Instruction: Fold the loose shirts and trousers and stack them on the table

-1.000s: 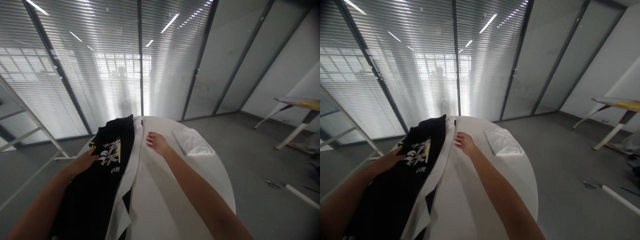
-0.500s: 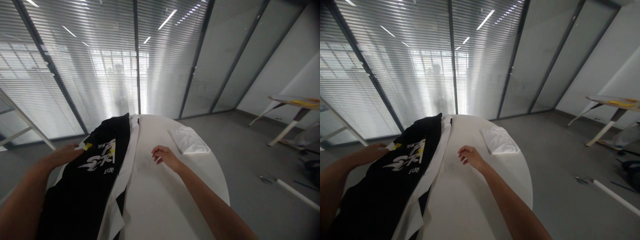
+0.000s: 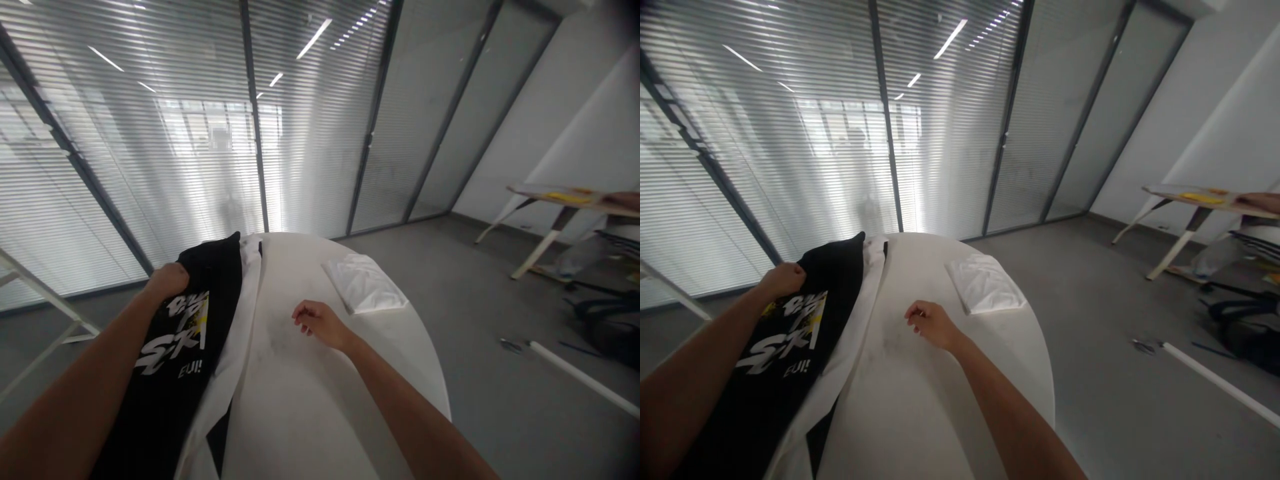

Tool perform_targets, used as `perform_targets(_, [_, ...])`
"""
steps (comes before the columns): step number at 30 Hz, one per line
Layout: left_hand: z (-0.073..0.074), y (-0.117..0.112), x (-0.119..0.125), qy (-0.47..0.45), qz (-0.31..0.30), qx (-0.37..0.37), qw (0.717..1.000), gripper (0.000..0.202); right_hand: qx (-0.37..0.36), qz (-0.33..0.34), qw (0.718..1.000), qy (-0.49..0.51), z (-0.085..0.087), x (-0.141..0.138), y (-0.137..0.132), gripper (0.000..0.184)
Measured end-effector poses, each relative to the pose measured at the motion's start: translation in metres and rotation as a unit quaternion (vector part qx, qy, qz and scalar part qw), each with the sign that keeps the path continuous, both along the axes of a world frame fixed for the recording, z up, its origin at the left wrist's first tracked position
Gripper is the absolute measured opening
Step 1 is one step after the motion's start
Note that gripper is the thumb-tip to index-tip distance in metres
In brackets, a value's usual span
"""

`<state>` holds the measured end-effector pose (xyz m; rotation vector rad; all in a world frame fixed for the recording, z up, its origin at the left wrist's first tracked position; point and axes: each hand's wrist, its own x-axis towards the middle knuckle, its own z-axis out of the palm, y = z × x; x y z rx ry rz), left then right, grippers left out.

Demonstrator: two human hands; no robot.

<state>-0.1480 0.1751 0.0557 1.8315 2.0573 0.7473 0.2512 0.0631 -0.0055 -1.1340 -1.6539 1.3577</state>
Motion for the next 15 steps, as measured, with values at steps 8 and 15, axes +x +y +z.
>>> perform_targets(8, [0.058, -0.003, 0.057, -0.444, -0.153, 0.153, 0.869, 0.045, 0.073, -0.042, 0.995, -0.056, -0.006, 0.016, 0.012, 0.016])
perform_targets(15, [-0.004, -0.046, 0.111, -0.189, -0.135, -0.047, 0.972, 0.028, 0.231, -0.286, 0.822, -0.435, 0.016, 0.051, 0.012, 0.026])
